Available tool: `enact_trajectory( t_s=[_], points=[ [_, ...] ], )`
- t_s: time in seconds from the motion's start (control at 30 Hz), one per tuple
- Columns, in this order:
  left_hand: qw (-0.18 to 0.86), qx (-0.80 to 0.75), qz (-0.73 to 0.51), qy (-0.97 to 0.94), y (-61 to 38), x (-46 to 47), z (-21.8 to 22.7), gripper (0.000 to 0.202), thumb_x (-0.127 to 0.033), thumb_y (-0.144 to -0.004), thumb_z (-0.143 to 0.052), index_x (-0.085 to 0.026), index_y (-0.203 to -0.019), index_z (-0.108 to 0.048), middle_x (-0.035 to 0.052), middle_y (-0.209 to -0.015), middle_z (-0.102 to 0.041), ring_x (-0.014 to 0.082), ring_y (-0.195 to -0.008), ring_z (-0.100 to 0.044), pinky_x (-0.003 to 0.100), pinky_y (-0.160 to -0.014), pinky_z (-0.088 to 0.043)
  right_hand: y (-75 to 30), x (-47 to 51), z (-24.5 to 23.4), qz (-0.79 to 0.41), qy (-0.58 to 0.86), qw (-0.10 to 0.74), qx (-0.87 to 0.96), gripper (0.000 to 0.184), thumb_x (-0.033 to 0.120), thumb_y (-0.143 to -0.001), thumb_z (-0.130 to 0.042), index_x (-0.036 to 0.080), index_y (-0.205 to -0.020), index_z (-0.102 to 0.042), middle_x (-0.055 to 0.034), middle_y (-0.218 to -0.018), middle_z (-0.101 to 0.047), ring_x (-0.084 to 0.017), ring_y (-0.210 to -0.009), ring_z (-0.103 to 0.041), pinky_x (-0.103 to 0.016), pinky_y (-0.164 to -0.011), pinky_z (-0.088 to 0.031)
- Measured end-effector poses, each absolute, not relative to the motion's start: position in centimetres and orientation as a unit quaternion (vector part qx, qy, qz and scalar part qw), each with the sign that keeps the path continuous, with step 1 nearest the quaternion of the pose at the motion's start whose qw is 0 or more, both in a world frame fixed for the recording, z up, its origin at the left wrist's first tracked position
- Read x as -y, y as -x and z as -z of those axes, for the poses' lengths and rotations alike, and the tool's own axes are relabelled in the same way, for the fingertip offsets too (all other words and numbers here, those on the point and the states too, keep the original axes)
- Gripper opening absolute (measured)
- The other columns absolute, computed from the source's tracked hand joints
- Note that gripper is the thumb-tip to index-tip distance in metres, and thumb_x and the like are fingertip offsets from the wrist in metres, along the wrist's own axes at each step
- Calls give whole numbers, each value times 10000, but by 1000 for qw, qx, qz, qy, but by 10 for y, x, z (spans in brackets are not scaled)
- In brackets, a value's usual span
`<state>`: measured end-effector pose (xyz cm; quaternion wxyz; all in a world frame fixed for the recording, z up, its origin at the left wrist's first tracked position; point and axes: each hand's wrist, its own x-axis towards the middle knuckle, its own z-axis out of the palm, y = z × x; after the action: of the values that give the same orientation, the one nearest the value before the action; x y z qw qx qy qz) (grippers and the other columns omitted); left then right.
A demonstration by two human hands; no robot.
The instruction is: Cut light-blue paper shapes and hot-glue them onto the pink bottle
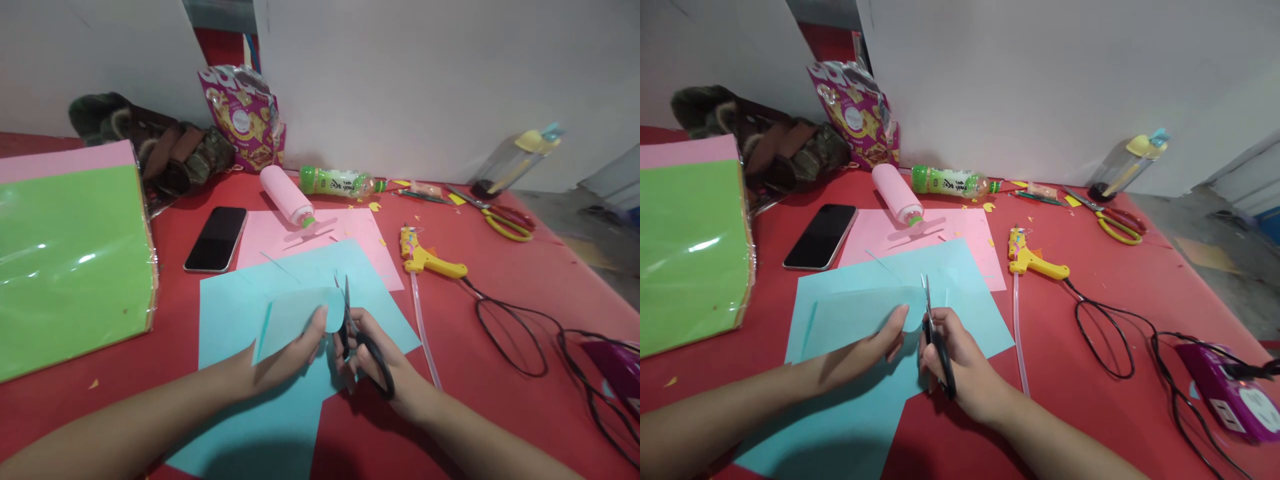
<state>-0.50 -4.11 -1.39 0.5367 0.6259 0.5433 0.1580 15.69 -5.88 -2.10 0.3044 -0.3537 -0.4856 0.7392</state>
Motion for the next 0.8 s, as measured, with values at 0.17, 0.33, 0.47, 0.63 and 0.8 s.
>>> enact_trajectory(
  t_s=[0.17, 0.33, 0.47, 0.63, 0.8],
  points=[
    [579, -526, -149, -604, 1, 42, 12, 569, -511, -842, -106, -207, -399, -296, -21, -402, -330, 122, -427, -366, 264, -570, -379, -157, 60, 24, -736, 341, 311, 495, 428, 564, -751, -470, 232, -1004, -374, 37, -683, -407, -93, -535, -422, -243, -508, -391],
    [583, -545, -145, -585, -2, 44, 11, 565, -499, -848, -117, -202, -399, -287, -32, -403, -316, 110, -430, -353, 258, -584, -371, -156, 60, 26, -733, 336, 316, 500, 438, 574, -751, -459, 224, -996, -366, 30, -699, -434, -84, -522, -417, -230, -488, -385],
    [571, -537, -165, -598, 0, 45, 16, 575, -544, -834, -126, -202, -411, -312, -32, -401, -334, 112, -413, -364, 265, -552, -361, -155, 61, 26, -727, 341, 322, 501, 426, 563, -761, -456, 220, -998, -366, 41, -675, -419, -77, -510, -402, -227, -484, -380],
    [565, -519, -192, -611, 2, 43, 17, 559, -520, -844, -163, -203, -404, -303, -33, -396, -330, 112, -407, -371, 256, -536, -365, -155, 61, 26, -730, 343, 324, 495, 427, 552, -766, -461, 216, -1009, -359, 45, -662, -406, -78, -520, -393, -224, -481, -369],
    [563, -512, -195, -619, 3, 40, 14, 549, -500, -849, -176, -203, -407, -308, -41, -391, -328, 104, -394, -365, 246, -542, -377, -154, 60, 26, -730, 346, 333, 487, 440, 560, -746, -485, 215, -985, -351, 49, -676, -393, -69, -499, -402, -223, -460, -373]
  ],
)
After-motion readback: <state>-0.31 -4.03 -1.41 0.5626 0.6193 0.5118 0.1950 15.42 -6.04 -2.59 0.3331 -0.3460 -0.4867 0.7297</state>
